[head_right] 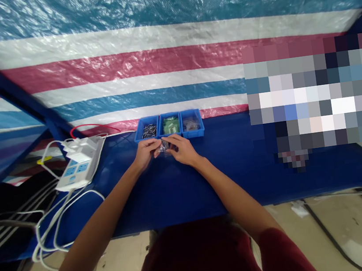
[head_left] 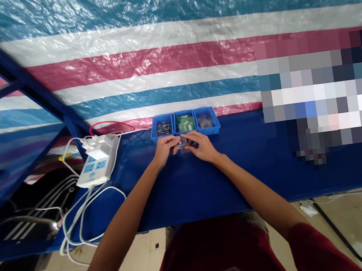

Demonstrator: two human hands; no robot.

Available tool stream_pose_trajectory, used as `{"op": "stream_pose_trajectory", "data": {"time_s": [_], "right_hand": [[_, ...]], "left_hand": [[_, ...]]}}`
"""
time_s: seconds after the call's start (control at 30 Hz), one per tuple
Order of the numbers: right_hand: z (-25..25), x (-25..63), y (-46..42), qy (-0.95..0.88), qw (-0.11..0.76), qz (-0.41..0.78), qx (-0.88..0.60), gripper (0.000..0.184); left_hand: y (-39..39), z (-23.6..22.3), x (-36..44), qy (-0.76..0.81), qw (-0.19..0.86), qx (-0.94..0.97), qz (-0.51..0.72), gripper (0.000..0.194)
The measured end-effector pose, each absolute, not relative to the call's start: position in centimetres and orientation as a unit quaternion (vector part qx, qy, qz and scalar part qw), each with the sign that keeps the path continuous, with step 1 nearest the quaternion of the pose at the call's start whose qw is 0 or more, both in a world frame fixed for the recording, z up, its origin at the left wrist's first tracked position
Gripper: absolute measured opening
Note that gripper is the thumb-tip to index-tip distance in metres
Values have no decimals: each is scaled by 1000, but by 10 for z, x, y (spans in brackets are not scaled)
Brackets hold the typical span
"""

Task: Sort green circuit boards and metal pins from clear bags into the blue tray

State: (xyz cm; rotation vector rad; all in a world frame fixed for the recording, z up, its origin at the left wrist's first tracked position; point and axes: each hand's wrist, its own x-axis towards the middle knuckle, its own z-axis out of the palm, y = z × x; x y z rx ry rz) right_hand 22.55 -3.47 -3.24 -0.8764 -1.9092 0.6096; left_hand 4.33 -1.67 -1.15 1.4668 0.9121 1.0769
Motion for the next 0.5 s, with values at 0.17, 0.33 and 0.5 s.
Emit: {"op": "stream_pose_trajectory", "data": {"time_s": [0.17,0.33,0.5], "right_hand": [[-36,227,-31,-793,450,225,-345,43],[-29,227,-33,-757,479,235,-377,22],[-20,227,-30,-584,548,449,-396,31]], "left_hand": [[-18,-8,45,389,596,551,434,39],[-17,-7,46,425,553,555,454,53],[-14,-9,42,478,365,648,468,50]]}}
